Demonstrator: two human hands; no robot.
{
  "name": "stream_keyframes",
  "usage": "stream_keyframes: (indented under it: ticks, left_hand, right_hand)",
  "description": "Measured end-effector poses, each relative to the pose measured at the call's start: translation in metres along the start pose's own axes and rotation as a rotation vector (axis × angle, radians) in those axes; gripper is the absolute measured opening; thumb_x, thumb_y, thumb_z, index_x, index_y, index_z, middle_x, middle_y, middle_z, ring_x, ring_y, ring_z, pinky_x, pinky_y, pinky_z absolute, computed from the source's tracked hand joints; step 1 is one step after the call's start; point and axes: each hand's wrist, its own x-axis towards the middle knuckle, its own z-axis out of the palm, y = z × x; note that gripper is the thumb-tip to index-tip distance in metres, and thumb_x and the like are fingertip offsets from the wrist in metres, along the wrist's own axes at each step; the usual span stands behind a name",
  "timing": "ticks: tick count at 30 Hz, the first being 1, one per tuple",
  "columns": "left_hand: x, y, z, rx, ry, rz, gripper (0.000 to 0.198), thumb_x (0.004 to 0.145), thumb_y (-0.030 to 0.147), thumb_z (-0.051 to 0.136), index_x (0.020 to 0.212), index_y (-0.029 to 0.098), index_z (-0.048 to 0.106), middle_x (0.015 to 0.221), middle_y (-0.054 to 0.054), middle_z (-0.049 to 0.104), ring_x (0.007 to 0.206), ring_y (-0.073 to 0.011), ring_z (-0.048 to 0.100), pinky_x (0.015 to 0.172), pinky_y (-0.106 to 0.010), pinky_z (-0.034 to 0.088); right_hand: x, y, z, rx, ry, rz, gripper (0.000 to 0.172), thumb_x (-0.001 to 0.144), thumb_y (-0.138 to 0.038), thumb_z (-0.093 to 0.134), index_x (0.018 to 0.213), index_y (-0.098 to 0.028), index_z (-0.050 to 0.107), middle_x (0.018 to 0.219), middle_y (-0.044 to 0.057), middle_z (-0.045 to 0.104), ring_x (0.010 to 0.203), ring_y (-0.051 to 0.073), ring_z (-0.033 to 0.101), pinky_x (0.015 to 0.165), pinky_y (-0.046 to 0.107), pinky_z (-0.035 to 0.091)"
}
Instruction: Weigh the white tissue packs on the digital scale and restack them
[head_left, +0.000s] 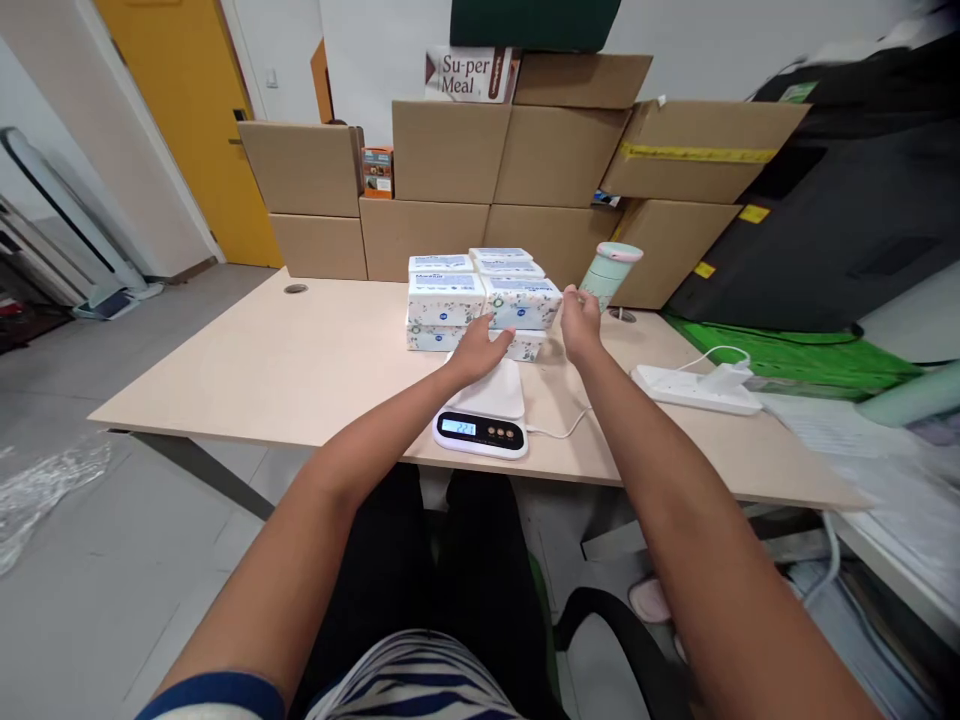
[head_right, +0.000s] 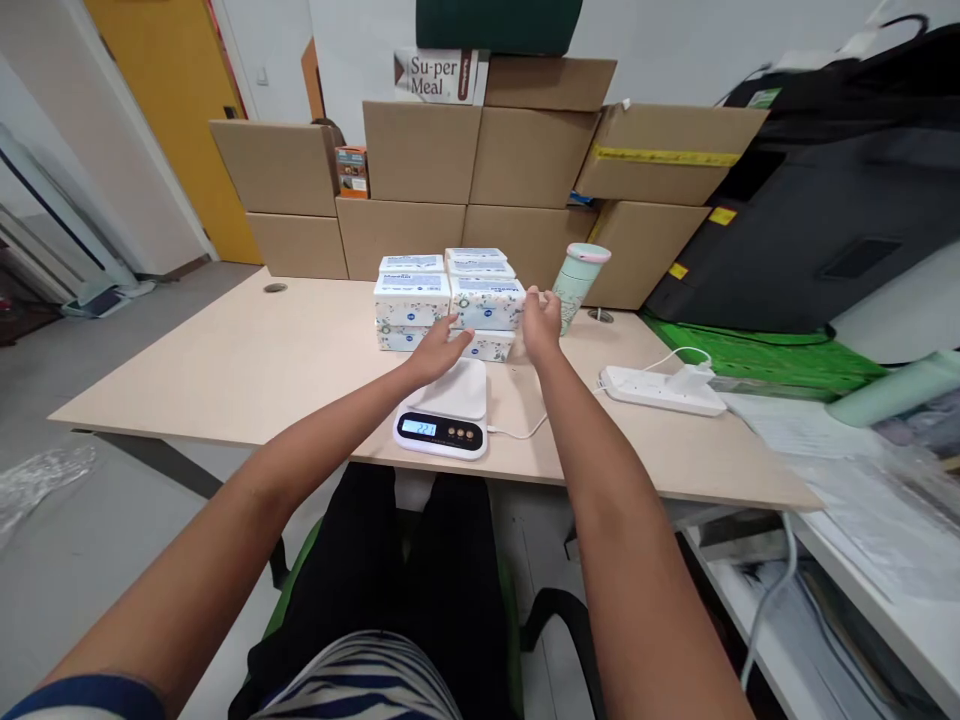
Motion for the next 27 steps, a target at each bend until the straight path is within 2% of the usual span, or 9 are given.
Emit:
stream_keyframes:
  ticks: [2, 4, 7, 9, 11, 13, 16, 23, 27]
  left_hand:
    - [0.007, -0.01, -0.015, 0.047, 0.191, 0.155, 0.049, 0.105, 0.045, 0.057, 0.146, 0.019, 0.062, 0.166, -0.02, 0.06, 0.16, -0.0329, 0.052, 0.134, -0.048, 0.039]
    - [0.02, -0.026, -0.042, 0.063, 0.441, 0.25, 0.037, 0.106, 0.041, 0.056, 0.137, 0.022, 0.063, 0.155, -0.018, 0.065, 0.153, -0.0311, 0.057, 0.134, -0.049, 0.039]
    - [0.044, -0.054, -0.087, 0.068, 0.68, 0.16, 0.044, 0.101, 0.05, 0.068, 0.135, 0.023, 0.058, 0.15, -0.019, 0.064, 0.149, -0.034, 0.057, 0.132, -0.054, 0.04]
    - [0.054, -0.071, -0.11, 0.134, 0.606, 0.131, 0.072, 0.084, 0.055, 0.087, 0.14, 0.023, 0.054, 0.155, -0.019, 0.06, 0.154, -0.0385, 0.052, 0.133, -0.057, 0.038]
    - [0.055, -0.084, -0.123, 0.19, 0.418, 0.175, 0.1, 0.068, 0.052, 0.098, 0.15, 0.023, 0.049, 0.166, -0.02, 0.054, 0.161, -0.0418, 0.045, 0.136, -0.058, 0.034]
    - [0.05, -0.09, -0.128, 0.157, 0.26, 0.19, 0.114, 0.062, 0.05, 0.1, 0.157, 0.024, 0.043, 0.173, -0.021, 0.049, 0.164, -0.043, 0.043, 0.136, -0.058, 0.033]
    - [0.039, -0.089, -0.123, -0.027, 0.15, 0.147, 0.113, 0.066, 0.051, 0.096, 0.159, 0.021, 0.041, 0.171, -0.022, 0.051, 0.161, -0.0412, 0.049, 0.133, -0.055, 0.04]
    - [0.012, -0.075, -0.097, -0.482, 0.174, 0.027, 0.084, 0.07, 0.042, 0.095, 0.14, 0.02, 0.054, 0.155, -0.019, 0.067, 0.145, -0.0341, 0.065, 0.118, -0.046, 0.055]
    - [0.005, -0.071, -0.096, -0.574, 0.341, -0.15, 0.075, 0.077, 0.051, 0.096, 0.134, 0.023, 0.057, 0.151, -0.018, 0.07, 0.141, -0.0332, 0.067, 0.115, -0.046, 0.055]
  right_hand:
    - [0.001, -0.005, -0.005, -0.052, 0.074, 0.012, 0.06, 0.103, -0.06, 0.051, 0.145, -0.018, 0.06, 0.138, 0.019, 0.067, 0.134, 0.035, 0.066, 0.12, 0.059, 0.051]
    - [0.0, -0.015, -0.011, -0.136, 0.084, -0.157, 0.057, 0.104, -0.053, 0.051, 0.148, -0.018, 0.059, 0.147, 0.02, 0.064, 0.141, 0.036, 0.062, 0.125, 0.06, 0.047]
    - [-0.007, -0.045, -0.007, -0.338, -0.147, -0.506, 0.054, 0.103, -0.047, 0.054, 0.148, -0.019, 0.063, 0.148, 0.021, 0.068, 0.142, 0.038, 0.061, 0.124, 0.06, 0.047]
    - [-0.015, -0.073, 0.009, -0.504, -0.42, -0.663, 0.054, 0.103, -0.047, 0.059, 0.149, -0.019, 0.066, 0.146, 0.02, 0.072, 0.14, 0.04, 0.063, 0.121, 0.059, 0.048]
    - [-0.027, -0.1, 0.03, -0.661, -0.639, -0.755, 0.055, 0.102, -0.048, 0.064, 0.148, -0.018, 0.068, 0.148, 0.021, 0.072, 0.14, 0.042, 0.063, 0.12, 0.059, 0.049]
    - [-0.039, -0.118, 0.049, -0.783, -0.727, -0.784, 0.053, 0.103, -0.048, 0.063, 0.143, -0.015, 0.072, 0.148, 0.023, 0.072, 0.14, 0.043, 0.064, 0.119, 0.058, 0.049]
    - [-0.054, -0.125, 0.062, -0.856, -0.703, -0.758, 0.048, 0.107, -0.044, 0.055, 0.138, -0.013, 0.075, 0.143, 0.024, 0.074, 0.139, 0.042, 0.065, 0.121, 0.062, 0.046]
    - [-0.078, -0.106, 0.048, -0.833, -0.75, -0.828, 0.061, 0.101, -0.041, 0.059, 0.157, -0.017, 0.064, 0.16, 0.02, 0.068, 0.165, 0.045, 0.042, 0.133, 0.086, 0.003]
    - [-0.096, -0.114, 0.048, -0.785, -0.83, -0.765, 0.069, 0.105, -0.044, 0.056, 0.167, -0.014, 0.054, 0.176, 0.023, 0.05, 0.167, 0.046, 0.04, 0.135, 0.082, 0.013]
